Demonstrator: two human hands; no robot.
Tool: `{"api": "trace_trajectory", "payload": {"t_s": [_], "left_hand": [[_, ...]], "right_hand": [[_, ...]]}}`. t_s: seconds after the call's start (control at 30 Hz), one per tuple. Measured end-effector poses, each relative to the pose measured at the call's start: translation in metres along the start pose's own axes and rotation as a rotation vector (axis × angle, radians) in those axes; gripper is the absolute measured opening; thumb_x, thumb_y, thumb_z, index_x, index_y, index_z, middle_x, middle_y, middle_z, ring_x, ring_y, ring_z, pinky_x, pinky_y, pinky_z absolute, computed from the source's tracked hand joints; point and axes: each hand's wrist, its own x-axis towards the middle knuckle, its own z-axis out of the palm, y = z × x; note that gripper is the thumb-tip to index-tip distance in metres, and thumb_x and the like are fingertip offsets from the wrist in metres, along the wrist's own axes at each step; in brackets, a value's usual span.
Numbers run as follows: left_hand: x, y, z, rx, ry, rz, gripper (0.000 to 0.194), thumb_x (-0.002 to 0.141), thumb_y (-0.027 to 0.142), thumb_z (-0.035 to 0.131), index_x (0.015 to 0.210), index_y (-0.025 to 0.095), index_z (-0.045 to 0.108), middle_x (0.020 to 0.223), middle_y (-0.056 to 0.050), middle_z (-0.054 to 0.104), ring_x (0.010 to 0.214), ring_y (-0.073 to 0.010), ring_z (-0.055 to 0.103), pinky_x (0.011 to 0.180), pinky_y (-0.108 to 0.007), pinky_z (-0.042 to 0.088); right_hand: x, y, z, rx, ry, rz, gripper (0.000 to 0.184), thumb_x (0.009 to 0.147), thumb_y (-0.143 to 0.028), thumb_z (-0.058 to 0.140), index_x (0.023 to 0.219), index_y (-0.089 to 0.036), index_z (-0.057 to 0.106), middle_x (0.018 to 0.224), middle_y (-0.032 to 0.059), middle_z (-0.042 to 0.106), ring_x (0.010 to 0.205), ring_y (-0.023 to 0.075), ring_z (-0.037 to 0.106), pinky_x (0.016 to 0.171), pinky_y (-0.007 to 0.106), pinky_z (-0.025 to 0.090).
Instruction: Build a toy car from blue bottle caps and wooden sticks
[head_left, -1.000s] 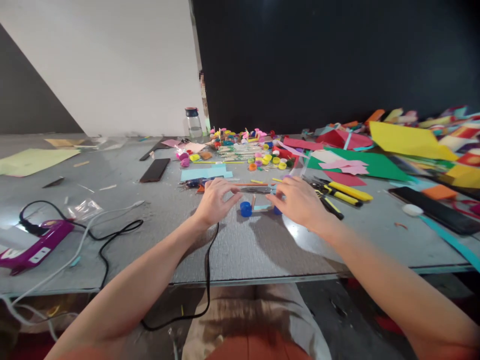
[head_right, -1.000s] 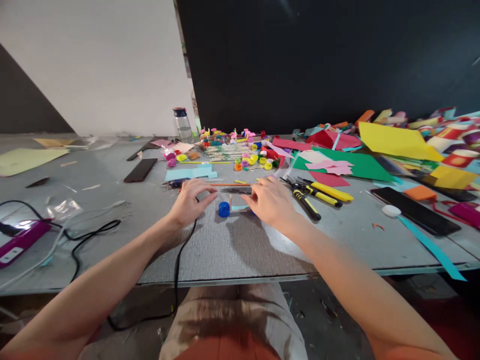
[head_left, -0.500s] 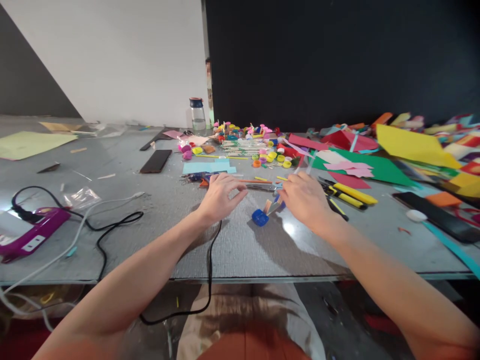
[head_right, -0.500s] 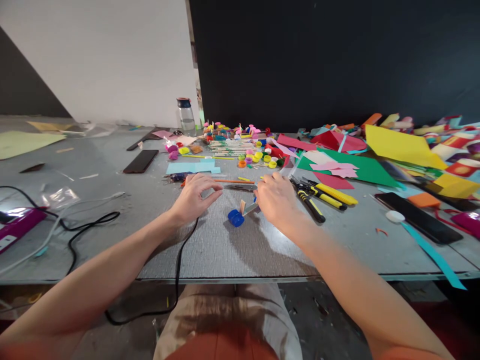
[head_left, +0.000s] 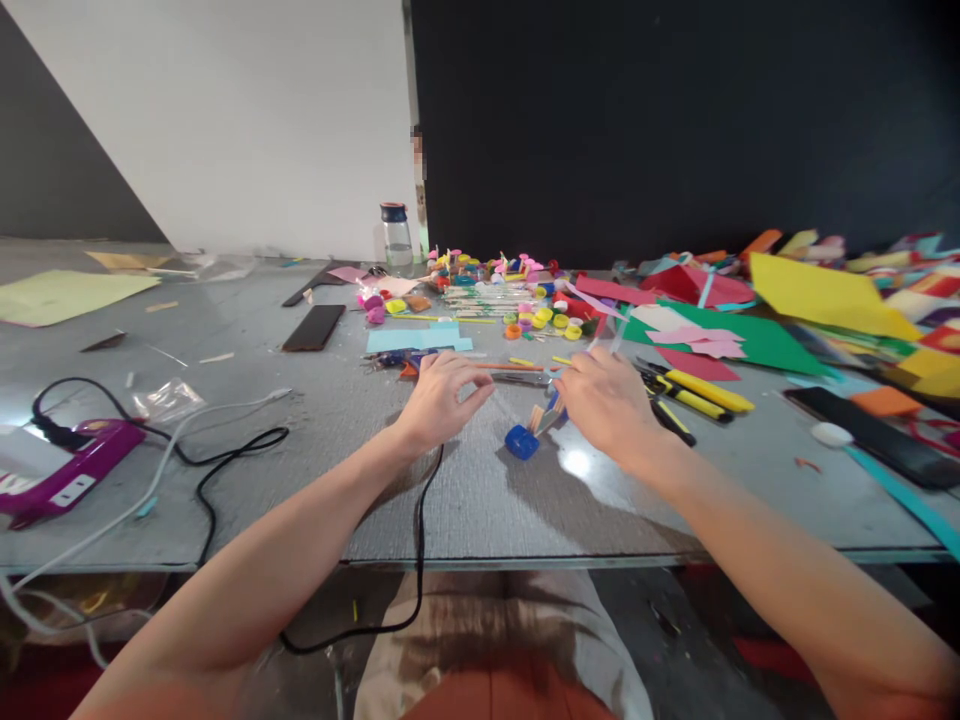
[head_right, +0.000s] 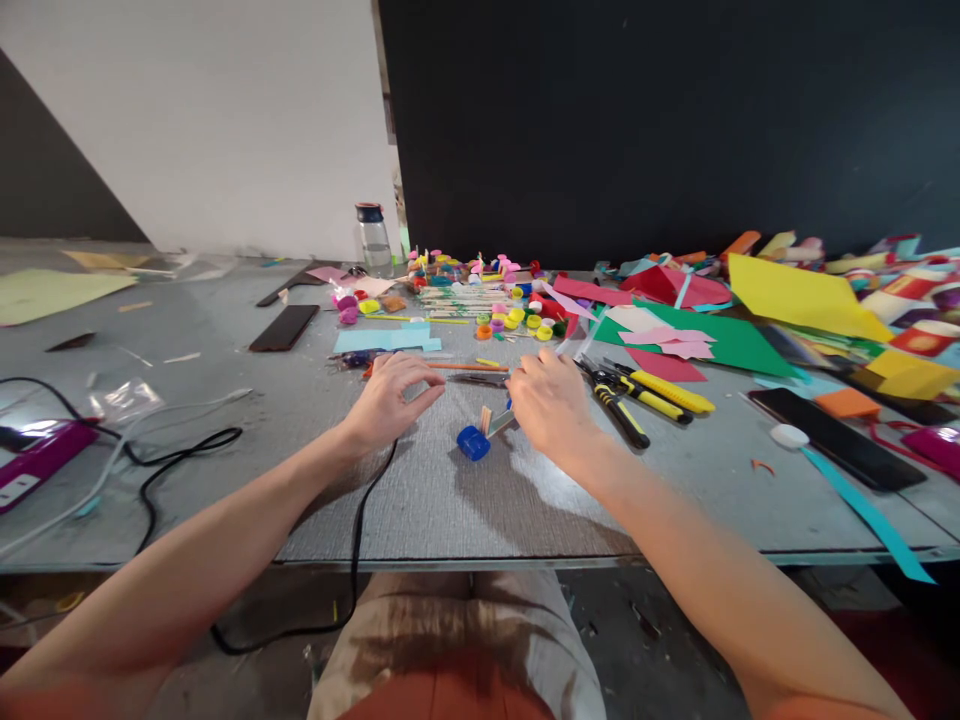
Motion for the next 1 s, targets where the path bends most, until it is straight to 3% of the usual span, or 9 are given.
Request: {"api": "trace_trajectory", "payload": {"t_s": [0.2, 0.47, 0.57, 0.8, 1.0], "left_hand": [[0.0, 0.0, 0.0, 0.004, -0.007, -0.017, 0.011, 0.095, 0.028, 0.064, 0.091, 0.021, 0.072, 0.098, -0.005, 0.076, 0.102, -0.0235, 0.064, 0.096, -0.044, 0.039], [0.0, 0.001, 0.001, -0.02, -0.056, -0.031, 0.012, 0.096, 0.032, 0.063, 0.093, 0.023, 0.071, 0.101, -0.004, 0.076, 0.104, -0.0242, 0.063, 0.099, -0.045, 0.039], [0.001, 0.006, -0.001, -0.039, -0.132, -0.01, 0.018, 0.093, 0.04, 0.067, 0.099, 0.023, 0.07, 0.103, -0.004, 0.075, 0.109, -0.0248, 0.062, 0.101, -0.045, 0.037], [-0.001, 0.023, -0.002, -0.047, -0.387, 0.064, 0.059, 0.07, 0.059, 0.083, 0.114, 0.024, 0.065, 0.108, -0.004, 0.072, 0.112, -0.029, 0.06, 0.097, -0.045, 0.036], [-0.004, 0.021, 0.003, -0.005, -0.435, 0.048, 0.034, 0.078, 0.046, 0.08, 0.095, 0.021, 0.067, 0.1, -0.005, 0.071, 0.106, -0.0295, 0.062, 0.092, -0.045, 0.037]], "right_hand": [[-0.002, 0.001, -0.001, 0.024, 0.024, 0.052, 0.024, 0.097, -0.03, 0.059, 0.085, -0.014, 0.072, 0.084, 0.0116, 0.068, 0.088, 0.0283, 0.056, 0.071, 0.037, 0.035], [-0.001, -0.002, -0.003, 0.071, -0.004, 0.097, 0.019, 0.096, -0.019, 0.057, 0.084, -0.014, 0.071, 0.087, 0.0125, 0.071, 0.088, 0.0262, 0.06, 0.073, 0.035, 0.037], [0.001, -0.004, -0.005, 0.093, -0.023, 0.15, 0.021, 0.096, -0.017, 0.053, 0.085, -0.014, 0.071, 0.087, 0.0138, 0.072, 0.087, 0.0263, 0.063, 0.072, 0.035, 0.037], [0.007, -0.008, -0.01, 0.167, -0.104, 0.275, 0.025, 0.094, -0.022, 0.052, 0.081, -0.016, 0.072, 0.077, 0.013, 0.074, 0.069, 0.0238, 0.064, 0.06, 0.034, 0.032], [0.004, 0.006, -0.02, 0.278, -0.09, 0.326, 0.03, 0.096, -0.034, 0.055, 0.074, -0.019, 0.069, 0.076, 0.0082, 0.074, 0.067, 0.0208, 0.062, 0.06, 0.033, 0.03]]}}
